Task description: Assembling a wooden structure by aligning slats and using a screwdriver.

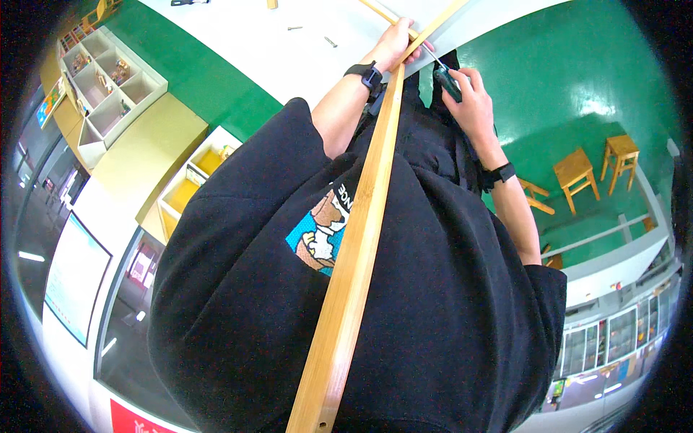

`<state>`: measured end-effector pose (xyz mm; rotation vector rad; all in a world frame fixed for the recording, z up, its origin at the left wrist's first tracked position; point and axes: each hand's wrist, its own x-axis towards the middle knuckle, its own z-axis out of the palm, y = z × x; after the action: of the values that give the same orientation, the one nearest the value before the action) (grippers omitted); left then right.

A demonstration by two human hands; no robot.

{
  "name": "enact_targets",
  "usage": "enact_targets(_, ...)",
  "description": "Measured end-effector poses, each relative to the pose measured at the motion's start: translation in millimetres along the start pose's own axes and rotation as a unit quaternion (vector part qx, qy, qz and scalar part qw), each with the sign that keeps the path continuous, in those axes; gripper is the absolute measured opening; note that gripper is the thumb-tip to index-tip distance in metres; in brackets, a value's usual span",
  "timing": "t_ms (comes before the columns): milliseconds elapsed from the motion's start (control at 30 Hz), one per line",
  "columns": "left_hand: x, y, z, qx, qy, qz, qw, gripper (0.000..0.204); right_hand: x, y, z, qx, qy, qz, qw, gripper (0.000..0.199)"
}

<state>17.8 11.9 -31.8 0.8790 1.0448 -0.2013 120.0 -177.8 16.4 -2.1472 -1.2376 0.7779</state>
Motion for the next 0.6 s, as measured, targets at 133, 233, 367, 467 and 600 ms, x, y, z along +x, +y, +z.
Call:
enact_targets(133, 1, 3, -2, -0.023, -0.039, -0.016, 0.999, 0.073, -1, 5, 5, -0.006, 0.029, -0.049, 0.998, 0.042)
enact_targets(233, 1, 5, 0, -0.013, -0.036, -0.006, 0.999, 0.073, -2, 9, 5, -0.025, 0.042, -0.079, 0.996, 0.044)
enact_targets(367, -6, 10, 1, 0.019, -0.013, 0.003, 1.000, 0.072, 0, 11, 3, -0.062, 0.062, -0.125, 0.988, 0.046)
enact_targets(467, -8, 9, 2, 0.024, -0.011, 0.007, 1.000, 0.072, 2, 9, 4, 0.002, 0.044, -0.087, 0.995, 0.042)
enact_targets(600, -8, 5, 0, 0.024, -0.008, 0.000, 1.000, 0.072, 6, 24, 6, 0.258, -0.039, 0.066, 0.963, 0.030)
